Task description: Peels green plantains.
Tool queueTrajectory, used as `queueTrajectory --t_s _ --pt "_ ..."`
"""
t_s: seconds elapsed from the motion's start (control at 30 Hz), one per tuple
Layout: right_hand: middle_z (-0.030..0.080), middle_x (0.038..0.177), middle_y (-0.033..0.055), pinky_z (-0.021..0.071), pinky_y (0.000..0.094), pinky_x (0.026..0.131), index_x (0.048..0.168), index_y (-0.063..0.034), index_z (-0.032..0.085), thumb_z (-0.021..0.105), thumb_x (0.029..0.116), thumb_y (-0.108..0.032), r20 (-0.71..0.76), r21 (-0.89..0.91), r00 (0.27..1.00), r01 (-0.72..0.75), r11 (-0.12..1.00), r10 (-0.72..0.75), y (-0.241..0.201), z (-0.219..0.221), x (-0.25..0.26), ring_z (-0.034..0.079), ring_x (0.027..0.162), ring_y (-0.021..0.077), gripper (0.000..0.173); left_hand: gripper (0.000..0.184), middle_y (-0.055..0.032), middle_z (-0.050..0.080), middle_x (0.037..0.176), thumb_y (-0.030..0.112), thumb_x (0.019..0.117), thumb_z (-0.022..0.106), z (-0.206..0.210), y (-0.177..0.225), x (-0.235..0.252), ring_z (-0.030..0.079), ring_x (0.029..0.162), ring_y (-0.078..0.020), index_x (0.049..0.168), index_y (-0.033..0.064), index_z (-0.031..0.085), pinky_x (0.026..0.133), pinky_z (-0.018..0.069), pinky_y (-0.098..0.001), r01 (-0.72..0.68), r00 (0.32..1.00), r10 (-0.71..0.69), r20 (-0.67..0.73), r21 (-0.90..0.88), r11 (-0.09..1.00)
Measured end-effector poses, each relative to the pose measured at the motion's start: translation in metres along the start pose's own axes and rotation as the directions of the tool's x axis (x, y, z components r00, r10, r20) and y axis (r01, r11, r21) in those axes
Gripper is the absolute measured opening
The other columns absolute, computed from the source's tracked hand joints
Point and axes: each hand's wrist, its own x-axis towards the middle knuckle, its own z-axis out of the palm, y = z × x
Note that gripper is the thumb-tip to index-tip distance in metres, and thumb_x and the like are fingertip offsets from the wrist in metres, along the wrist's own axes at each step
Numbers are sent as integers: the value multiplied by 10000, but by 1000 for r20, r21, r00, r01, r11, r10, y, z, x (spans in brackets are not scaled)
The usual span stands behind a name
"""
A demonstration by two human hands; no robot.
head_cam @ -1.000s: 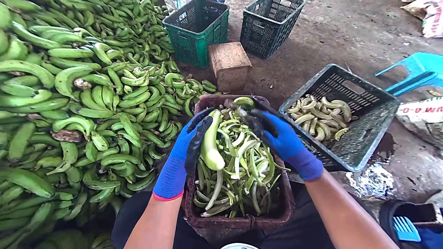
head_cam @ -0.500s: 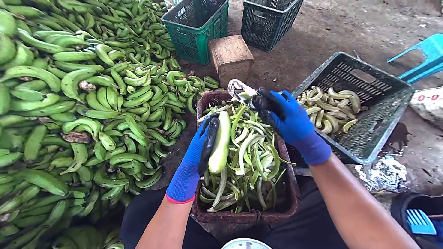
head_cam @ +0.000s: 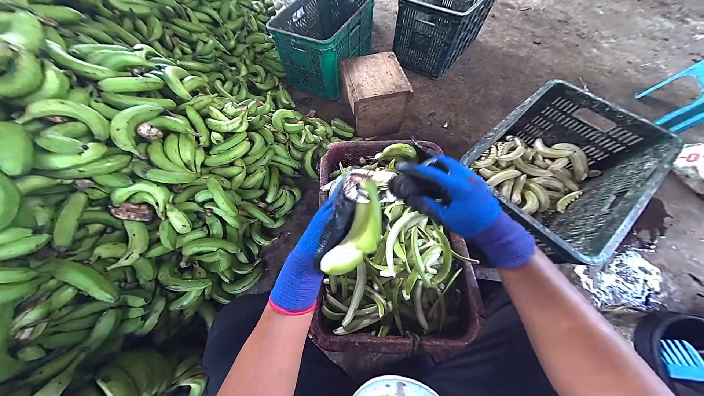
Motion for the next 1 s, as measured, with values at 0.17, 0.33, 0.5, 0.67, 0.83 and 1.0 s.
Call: queueTrajectory --t_s 0.17,0.33,0.5,0.67,0.83,1.0 --pt "649 1175 185 530 578 863 1412 -176 627 651 918 -301 -32 26 995 -90 996 91 6 -1 -4 642 1044 359 511 397 2 661 996 298 1080 381 5 -9 9 632 818 -30 1417 128 504 735 552 -224 93 995 -79 -68 227 969" --pt "697 1115 160 545 545 822 1333 -214 704 654 888 -445 41 36 995 87 996 -89 -21 36 -21 675 1001 342 503 453 -38 622 1254 423 1097 362 0 -19 26 639 1081 -139 1466 172 441 914 556 -367 -293 766 200 -611 -55 954" --pt "661 1166 170 540 558 820 1389 -194 652 661 905 -391 22 49 1000 -8 999 7 -5 13 -4 653 1026 352 523 353 30 673 1105 342 1113 319 8 -5 17 667 942 -49 1356 191 526 793 583 -241 -314 897 274 -347 -63 947" --pt "667 1327 89 499 534 1021 1423 -171 614 491 1054 -386 156 252 971 -219 943 184 11 1 8 650 1187 233 444 488 -95 653 1180 290 1059 392 13 -3 8 630 977 -91 1489 68 454 869 536 -296 116 971 -203 130 486 866" --pt "678 1268 97 542 534 935 1408 -163 623 598 983 -349 97 220 984 -166 961 148 -7 26 -3 669 1109 249 465 335 2 661 937 325 1096 381 2 -23 19 630 774 -50 1292 139 579 682 549 -236 82 953 -54 -297 83 993" --pt "699 1118 182 541 581 802 1303 -147 715 737 814 -401 -91 38 995 53 998 -50 -22 50 -17 675 993 385 552 355 -1 692 994 419 1094 359 -7 -11 27 689 917 -102 1143 173 610 770 592 -292 -295 874 33 -485 -474 829"
